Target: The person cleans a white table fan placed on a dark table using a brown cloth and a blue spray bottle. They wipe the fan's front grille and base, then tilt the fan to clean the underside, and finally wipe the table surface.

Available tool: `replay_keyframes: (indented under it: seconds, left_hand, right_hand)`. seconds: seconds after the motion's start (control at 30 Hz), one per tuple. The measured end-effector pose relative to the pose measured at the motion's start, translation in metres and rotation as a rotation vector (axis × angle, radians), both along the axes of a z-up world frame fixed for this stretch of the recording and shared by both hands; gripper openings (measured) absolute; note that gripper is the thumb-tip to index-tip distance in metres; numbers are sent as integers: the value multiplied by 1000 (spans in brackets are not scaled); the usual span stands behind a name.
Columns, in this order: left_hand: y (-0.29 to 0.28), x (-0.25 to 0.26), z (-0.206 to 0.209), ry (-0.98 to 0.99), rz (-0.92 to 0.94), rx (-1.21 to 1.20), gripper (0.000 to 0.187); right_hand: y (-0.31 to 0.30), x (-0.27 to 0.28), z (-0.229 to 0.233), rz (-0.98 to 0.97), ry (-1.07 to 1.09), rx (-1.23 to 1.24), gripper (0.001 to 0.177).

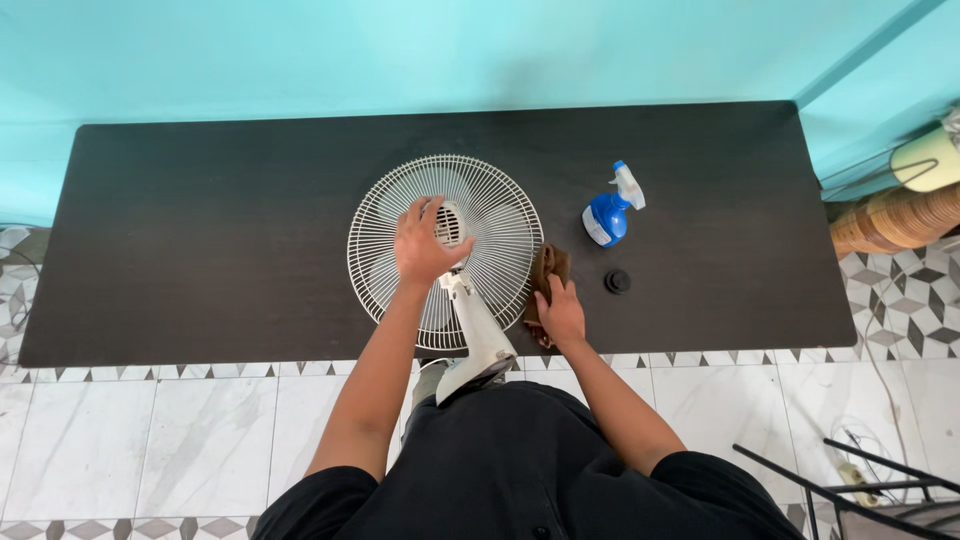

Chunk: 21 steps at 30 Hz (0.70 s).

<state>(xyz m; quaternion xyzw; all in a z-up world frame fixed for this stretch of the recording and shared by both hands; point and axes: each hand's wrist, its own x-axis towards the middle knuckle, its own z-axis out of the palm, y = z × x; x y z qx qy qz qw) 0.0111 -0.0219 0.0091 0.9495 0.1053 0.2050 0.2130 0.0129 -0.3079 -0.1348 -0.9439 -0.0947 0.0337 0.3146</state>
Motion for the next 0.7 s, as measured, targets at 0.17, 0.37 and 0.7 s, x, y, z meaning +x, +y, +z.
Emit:
replay_keyframes:
  seconds: [0.17,0.37,0.7]
  left_hand:
    - [0,1,0,-24,7,16,84]
    - [-2,1,4,17,17,23,84]
    - [-4,2,3,13,27,29,83]
  right_hand:
    - [-24,-9,-12,56,-54,-32,44]
    - [-14,21,-11,-84,113,94,50]
    - [88,43,35,390,-10,68,46]
